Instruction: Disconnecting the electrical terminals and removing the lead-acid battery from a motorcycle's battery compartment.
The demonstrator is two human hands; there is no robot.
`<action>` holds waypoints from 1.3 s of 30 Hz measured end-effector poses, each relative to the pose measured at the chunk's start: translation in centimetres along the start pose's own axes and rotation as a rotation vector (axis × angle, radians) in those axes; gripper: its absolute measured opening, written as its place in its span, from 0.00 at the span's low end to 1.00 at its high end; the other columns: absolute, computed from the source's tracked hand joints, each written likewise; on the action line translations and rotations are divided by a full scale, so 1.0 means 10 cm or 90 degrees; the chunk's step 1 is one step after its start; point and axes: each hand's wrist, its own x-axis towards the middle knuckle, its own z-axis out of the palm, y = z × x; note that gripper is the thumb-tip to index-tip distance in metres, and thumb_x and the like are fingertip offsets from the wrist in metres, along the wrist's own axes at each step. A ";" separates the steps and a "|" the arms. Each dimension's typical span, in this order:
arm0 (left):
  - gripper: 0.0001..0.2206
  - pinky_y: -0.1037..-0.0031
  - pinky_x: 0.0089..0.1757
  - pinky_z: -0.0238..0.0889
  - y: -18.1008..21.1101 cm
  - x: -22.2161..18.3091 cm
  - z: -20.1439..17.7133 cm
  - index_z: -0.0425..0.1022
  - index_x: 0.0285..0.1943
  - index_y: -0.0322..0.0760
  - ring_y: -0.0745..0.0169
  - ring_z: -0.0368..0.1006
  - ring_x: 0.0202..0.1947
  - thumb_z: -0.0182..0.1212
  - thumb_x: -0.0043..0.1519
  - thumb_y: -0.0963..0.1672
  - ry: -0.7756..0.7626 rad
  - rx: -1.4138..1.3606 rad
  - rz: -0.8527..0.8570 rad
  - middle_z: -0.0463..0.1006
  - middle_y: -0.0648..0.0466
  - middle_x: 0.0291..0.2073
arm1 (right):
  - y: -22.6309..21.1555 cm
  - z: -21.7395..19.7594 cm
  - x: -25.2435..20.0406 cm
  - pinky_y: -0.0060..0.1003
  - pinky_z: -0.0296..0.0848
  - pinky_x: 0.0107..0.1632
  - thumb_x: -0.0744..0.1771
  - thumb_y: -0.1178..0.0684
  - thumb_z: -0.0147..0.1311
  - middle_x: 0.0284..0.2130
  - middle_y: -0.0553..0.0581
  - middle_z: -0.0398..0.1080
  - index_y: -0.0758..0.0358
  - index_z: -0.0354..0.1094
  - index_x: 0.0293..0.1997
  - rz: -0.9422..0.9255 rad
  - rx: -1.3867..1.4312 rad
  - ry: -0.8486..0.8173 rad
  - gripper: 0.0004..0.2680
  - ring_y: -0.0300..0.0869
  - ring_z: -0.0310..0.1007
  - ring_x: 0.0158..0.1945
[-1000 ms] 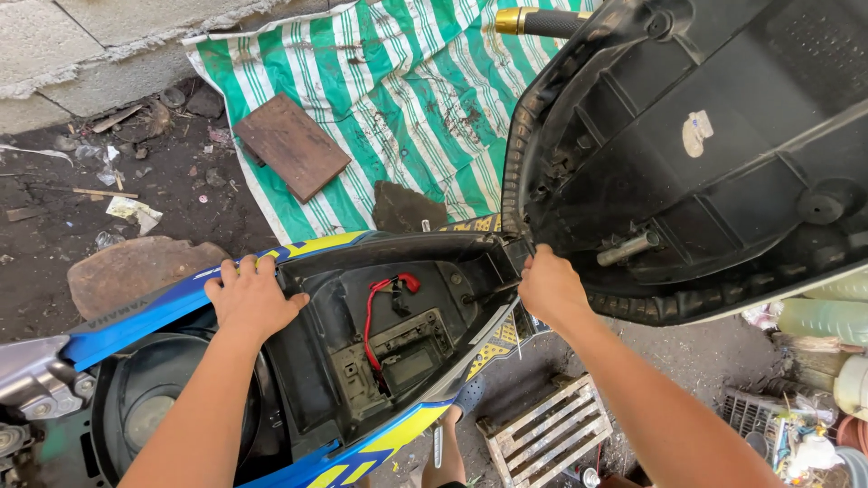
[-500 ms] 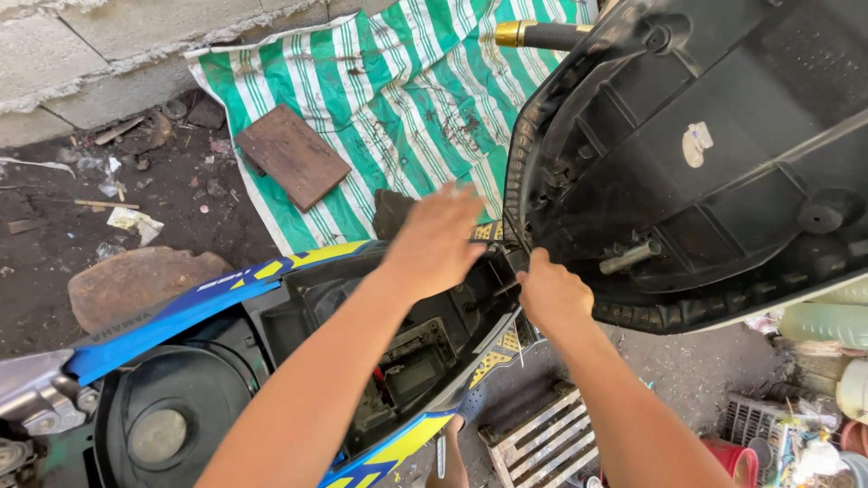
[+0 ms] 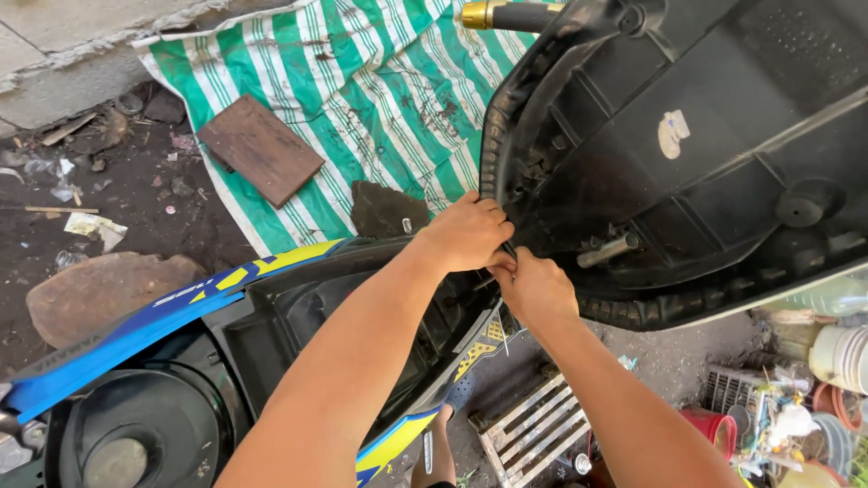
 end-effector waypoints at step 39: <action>0.16 0.67 0.38 0.82 0.76 -0.52 0.24 0.82 0.70 0.32 0.42 0.89 0.42 0.60 0.74 0.41 -0.109 -0.669 -0.465 0.89 0.35 0.45 | -0.08 -0.77 0.04 0.59 0.81 0.57 0.64 0.14 0.58 0.58 0.72 0.74 0.69 0.66 0.69 0.112 0.059 -0.096 0.41 0.63 0.76 0.63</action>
